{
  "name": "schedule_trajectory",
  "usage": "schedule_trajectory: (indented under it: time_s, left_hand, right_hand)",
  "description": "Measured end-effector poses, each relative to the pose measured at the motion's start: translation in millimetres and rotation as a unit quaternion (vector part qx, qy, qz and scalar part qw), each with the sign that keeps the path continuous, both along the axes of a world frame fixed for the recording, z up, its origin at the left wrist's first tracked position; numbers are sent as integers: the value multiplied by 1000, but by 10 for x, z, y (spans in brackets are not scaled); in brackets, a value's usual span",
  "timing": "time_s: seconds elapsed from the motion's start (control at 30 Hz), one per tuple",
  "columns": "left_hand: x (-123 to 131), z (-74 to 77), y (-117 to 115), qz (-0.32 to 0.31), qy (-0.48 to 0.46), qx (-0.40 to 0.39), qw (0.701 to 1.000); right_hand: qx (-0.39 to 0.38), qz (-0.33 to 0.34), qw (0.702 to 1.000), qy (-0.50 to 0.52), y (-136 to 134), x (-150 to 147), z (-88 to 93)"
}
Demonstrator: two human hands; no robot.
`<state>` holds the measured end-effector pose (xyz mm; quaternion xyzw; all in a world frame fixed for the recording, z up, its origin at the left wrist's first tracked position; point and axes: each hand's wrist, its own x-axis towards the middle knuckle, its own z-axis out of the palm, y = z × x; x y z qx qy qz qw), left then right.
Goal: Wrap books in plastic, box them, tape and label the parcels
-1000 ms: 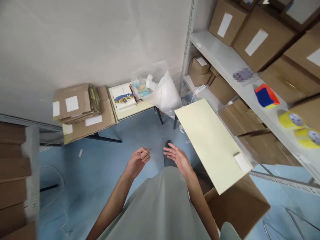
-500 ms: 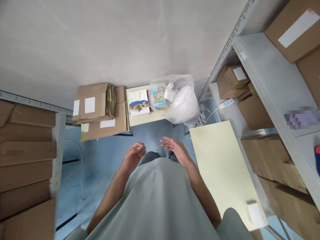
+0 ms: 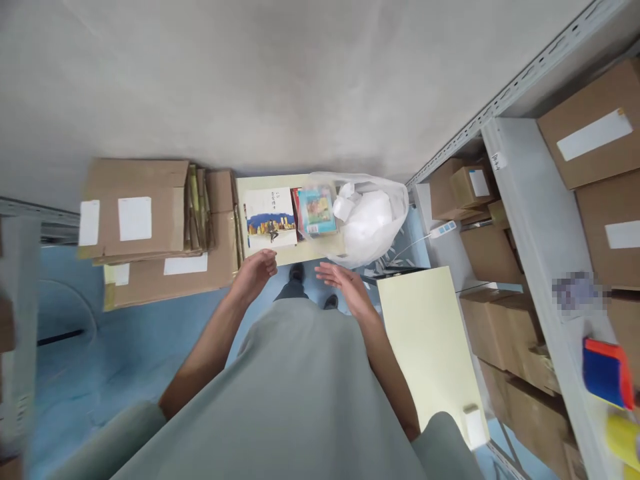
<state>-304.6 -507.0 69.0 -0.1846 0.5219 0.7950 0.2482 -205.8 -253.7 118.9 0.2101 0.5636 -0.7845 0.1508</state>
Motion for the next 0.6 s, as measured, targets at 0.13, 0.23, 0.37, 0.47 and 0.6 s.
schedule_trajectory:
  time_s: [0.13,0.23,0.37,0.47,0.6]
  left_hand:
    - [-787,-331,-46,-38,13,-118,992]
    - [-1350,-646,1,-94,46,-238,966]
    - [-1979,-987,197,-219,137,-402,878]
    - [-2285,-1132,389,-326,183,-462,804]
    - [-2484,-1218,586,-397,219,-491,744]
  right_hand:
    - [38,-56,998,-21,-240,-364,109]
    - [58,-90,994,-31,-439,-560,154]
    - [79,-129,987,-48,-638,-722,187]
    - [93,-145,984,-54,-714,-786,219]
    - [105,-172,977,-68,-753,-827,247]
